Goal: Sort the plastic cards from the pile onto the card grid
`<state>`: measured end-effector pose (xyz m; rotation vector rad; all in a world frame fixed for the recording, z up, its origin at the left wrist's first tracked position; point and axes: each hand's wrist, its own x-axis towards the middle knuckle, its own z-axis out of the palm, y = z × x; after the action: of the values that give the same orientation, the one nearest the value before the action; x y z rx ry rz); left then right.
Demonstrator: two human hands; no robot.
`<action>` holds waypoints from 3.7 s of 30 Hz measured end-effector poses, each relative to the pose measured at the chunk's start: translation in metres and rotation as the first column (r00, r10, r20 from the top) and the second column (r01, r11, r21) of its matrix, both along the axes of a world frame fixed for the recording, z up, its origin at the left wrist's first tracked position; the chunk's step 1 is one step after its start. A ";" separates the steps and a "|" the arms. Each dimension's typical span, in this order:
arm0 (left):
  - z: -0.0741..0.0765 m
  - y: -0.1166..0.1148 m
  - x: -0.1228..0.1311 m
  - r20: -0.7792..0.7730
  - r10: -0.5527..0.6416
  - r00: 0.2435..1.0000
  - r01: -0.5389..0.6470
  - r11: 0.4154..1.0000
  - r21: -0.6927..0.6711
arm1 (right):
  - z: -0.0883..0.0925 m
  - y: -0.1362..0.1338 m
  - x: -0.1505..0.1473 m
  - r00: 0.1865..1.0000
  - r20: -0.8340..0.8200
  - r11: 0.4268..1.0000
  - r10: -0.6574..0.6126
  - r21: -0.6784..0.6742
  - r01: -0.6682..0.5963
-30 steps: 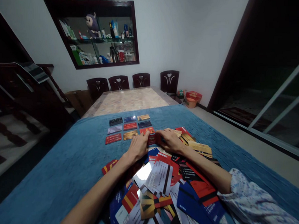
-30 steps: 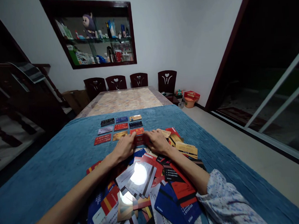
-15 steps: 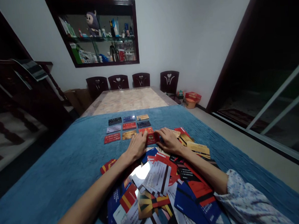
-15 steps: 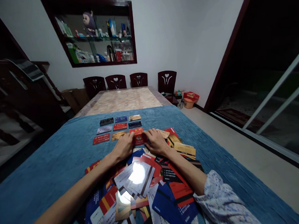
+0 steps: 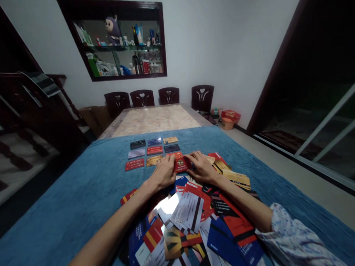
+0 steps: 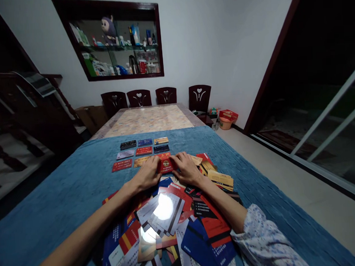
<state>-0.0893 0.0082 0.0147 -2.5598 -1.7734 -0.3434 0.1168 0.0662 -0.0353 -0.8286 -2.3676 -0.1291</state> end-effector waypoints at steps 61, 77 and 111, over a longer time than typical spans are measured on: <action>0.047 0.190 0.035 -0.200 0.010 0.980 -0.028 0.996 -0.086 | 0.072 0.209 0.025 0.864 0.496 0.976 -0.080 -0.138 0.169; 0.014 0.228 0.035 -0.172 0.063 0.983 -0.095 0.978 -0.185 | 0.033 0.240 0.010 0.860 0.491 0.935 -0.141 -0.220 0.278; 0.006 0.229 0.041 -0.223 0.079 0.972 -0.109 0.986 -0.125 | 0.029 0.227 0.018 0.909 0.391 0.896 -0.146 -0.336 0.288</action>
<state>-0.0485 0.2371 0.0205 -2.4719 -1.8869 0.0611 0.1352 0.2935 -0.0067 -1.3689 -2.6761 0.1150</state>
